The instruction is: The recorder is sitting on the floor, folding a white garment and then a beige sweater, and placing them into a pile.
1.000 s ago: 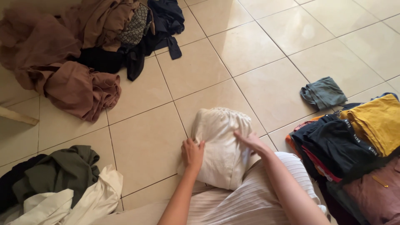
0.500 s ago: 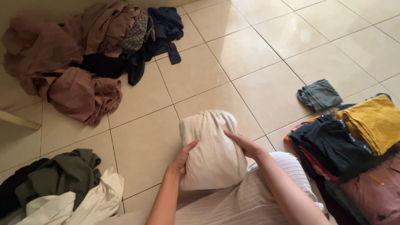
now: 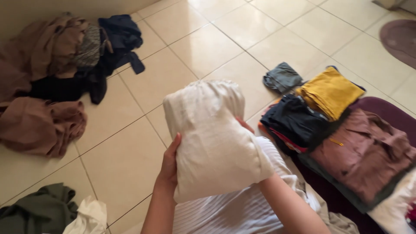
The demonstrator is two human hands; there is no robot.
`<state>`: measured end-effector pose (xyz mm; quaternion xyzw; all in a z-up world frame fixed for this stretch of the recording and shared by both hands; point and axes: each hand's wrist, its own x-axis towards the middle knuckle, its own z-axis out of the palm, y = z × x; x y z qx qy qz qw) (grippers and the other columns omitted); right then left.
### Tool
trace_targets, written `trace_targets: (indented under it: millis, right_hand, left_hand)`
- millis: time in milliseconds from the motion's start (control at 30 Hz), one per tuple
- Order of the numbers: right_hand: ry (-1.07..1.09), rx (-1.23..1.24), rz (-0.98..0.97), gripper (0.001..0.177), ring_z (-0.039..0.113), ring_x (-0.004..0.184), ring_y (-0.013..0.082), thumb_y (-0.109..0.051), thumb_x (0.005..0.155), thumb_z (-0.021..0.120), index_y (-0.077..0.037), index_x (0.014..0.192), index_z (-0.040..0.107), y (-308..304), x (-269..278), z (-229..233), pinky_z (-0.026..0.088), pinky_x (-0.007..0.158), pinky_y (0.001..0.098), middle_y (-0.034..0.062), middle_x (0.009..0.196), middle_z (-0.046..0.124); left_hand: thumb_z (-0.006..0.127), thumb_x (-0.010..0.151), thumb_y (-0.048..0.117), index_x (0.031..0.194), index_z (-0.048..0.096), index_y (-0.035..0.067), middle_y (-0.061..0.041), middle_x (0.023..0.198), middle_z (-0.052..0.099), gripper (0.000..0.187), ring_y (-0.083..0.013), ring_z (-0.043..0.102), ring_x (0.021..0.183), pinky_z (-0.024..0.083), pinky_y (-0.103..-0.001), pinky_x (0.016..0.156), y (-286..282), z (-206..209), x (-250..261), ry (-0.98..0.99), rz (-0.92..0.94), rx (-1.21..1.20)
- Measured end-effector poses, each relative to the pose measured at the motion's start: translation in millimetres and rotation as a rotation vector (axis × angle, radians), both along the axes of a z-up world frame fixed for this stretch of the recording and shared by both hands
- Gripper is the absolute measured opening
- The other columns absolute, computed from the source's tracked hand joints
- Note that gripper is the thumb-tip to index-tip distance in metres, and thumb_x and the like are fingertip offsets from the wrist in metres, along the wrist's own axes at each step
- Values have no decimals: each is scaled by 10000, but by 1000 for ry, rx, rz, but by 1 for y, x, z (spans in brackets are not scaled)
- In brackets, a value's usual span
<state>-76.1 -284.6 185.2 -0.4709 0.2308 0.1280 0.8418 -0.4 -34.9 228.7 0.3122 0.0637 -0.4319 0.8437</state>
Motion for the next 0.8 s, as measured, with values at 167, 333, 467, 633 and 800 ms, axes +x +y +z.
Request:
trace_targets:
  millis: [167, 333, 467, 633, 800]
  right_hand:
    - [-19, -96, -86, 800, 506, 1319, 200, -590, 955, 528, 0, 1489, 460, -29, -32, -3, 430, 1083, 338, 131, 1481, 514]
    - [-42, -192, -178, 801, 456, 1346, 206, -593, 968, 495, 0, 1502, 424, -67, -63, -14, 394, 1102, 344, 135, 1505, 461]
    - [-39, -265, -274, 802, 416, 1367, 211, -595, 978, 468, 0, 1511, 395, -102, -119, -72, 366, 1116, 349, 139, 1524, 419]
    - [-32, -364, -417, 803, 366, 1394, 218, -597, 991, 435, -1, 1524, 359, -142, -196, -100, 330, 1135, 355, 144, 1549, 366]
    - [4, -464, -569, 805, 316, 1421, 224, -600, 1004, 402, -1, 1536, 323, -174, -269, -106, 294, 1153, 361, 149, 1573, 312]
  left_hand:
    - [639, 898, 551, 1450, 510, -39, -220, 1334, 660, 818, -301, 669, 1166, 545, -434, 1002, -47, 21, -31, -37, -98, 101]
    - [651, 865, 583, 1536, 423, -7, -207, 1459, 599, 922, -280, 622, 1282, 517, -388, 1043, -90, 29, -61, -131, -372, 297]
    - [774, 808, 364, 1610, 121, 103, -191, 1498, 509, 1067, -267, 564, 1318, 491, -368, 1045, -128, 44, -83, -412, -428, 305]
    - [763, 804, 351, 1620, 42, 147, -178, 1487, 526, 1108, -251, 585, 1285, 492, -362, 1028, -185, 38, -97, -370, -497, 265]
    - [740, 854, 358, 1629, 199, 183, -83, 1472, 568, 961, -166, 601, 1253, 519, -318, 976, -240, 30, -118, -442, -578, 357]
